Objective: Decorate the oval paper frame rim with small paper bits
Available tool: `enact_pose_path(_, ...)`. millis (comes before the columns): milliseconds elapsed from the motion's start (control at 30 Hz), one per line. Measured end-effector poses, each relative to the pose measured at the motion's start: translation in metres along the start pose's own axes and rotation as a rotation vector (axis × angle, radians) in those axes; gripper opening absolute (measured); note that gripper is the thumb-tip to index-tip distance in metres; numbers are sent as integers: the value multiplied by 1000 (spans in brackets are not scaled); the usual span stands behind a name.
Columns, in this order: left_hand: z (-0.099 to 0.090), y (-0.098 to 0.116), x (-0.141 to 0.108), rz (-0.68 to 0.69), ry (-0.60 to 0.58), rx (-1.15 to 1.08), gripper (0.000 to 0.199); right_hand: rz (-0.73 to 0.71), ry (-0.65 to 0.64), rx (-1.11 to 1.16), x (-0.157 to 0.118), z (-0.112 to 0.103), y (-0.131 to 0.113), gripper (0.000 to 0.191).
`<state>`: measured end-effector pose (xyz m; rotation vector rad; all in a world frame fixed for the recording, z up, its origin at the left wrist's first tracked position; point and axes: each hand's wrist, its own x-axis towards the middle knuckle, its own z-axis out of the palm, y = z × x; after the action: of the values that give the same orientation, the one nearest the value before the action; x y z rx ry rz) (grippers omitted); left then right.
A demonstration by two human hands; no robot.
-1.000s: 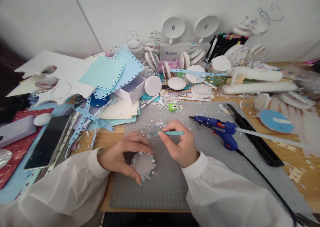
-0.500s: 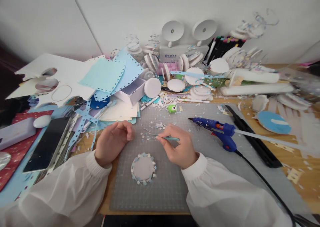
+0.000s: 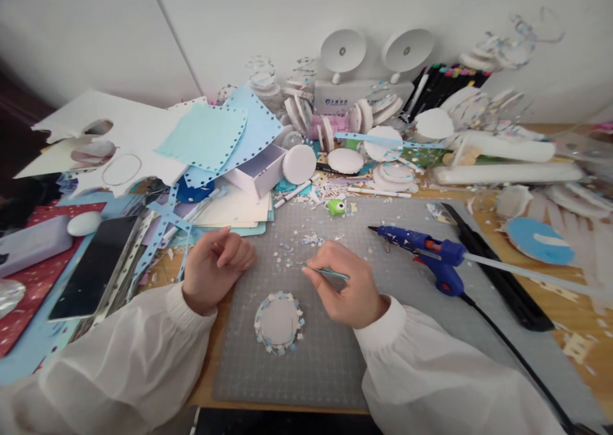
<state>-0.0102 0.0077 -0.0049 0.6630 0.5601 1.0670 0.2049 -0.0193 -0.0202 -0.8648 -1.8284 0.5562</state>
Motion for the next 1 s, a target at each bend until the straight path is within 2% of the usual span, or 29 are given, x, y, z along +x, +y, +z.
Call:
enact_pose_path(567,-6,-4,-2,19,-35,94,49,-59,-97,-56,-3,4,0,18)
enact_pose_path(867,-3,-3,-4,8,-32,99,48,5,-10,-31,-1,1,-2,19)
enact_pose_path(1000,-3,-4,-4,16,-8,154,47,85,67,79,0,-1,-5,19)
